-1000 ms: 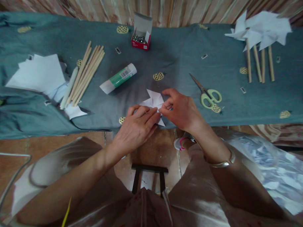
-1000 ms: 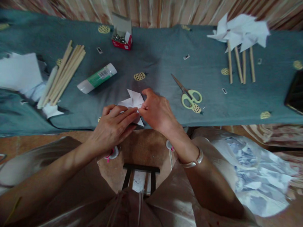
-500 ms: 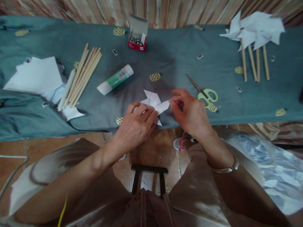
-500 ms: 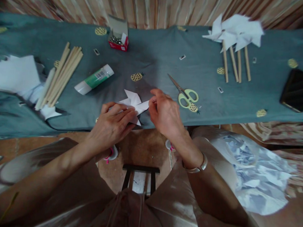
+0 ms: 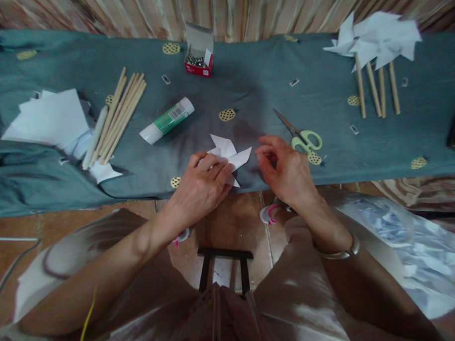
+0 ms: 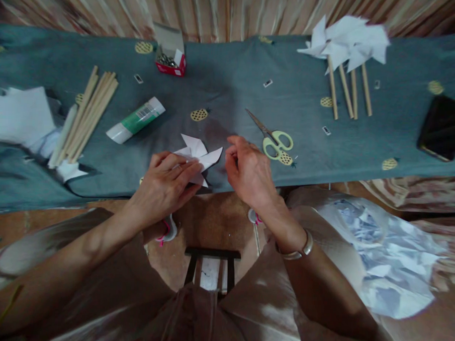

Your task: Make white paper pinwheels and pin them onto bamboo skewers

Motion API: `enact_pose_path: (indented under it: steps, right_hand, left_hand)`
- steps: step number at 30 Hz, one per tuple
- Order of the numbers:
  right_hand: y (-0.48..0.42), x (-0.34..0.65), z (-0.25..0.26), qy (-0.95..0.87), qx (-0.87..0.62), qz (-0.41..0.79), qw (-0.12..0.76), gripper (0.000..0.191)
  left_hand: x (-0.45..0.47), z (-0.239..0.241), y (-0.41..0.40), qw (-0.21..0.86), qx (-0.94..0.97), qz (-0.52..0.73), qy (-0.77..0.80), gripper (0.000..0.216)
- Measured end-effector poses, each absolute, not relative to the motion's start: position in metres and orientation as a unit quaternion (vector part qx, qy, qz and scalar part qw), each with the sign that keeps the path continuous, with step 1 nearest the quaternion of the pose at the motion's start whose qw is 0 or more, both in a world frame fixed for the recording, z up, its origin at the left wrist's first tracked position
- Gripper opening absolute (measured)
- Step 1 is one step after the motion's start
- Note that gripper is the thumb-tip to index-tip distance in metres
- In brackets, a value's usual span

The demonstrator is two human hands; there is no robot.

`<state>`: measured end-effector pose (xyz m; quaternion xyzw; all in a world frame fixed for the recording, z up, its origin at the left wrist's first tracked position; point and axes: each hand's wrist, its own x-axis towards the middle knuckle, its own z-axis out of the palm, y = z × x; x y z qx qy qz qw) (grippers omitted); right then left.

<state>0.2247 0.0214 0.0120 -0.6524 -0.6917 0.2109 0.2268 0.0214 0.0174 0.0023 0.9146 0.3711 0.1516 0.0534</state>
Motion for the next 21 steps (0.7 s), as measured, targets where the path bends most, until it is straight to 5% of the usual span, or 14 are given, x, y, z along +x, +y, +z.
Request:
enact_pose_path:
  steps: [6, 15, 21]
  right_hand:
    - [0.019, 0.213, 0.013, -0.67, -0.656, 0.254, 0.236, 0.04]
    - [0.022, 0.201, 0.0, -0.611, -0.642, 0.345, 0.309, 0.082]
    - [0.024, 0.194, 0.005, -0.612, -0.657, 0.331, 0.29, 0.081]
  left_hand:
    - [0.014, -0.002, 0.015, 0.057, 0.915, 0.158, 0.367, 0.025]
    - [0.007, -0.004, 0.013, 0.081, 0.908, 0.162, 0.378, 0.037]
    - [0.005, -0.003, 0.014, 0.089, 0.9, 0.178, 0.387, 0.035]
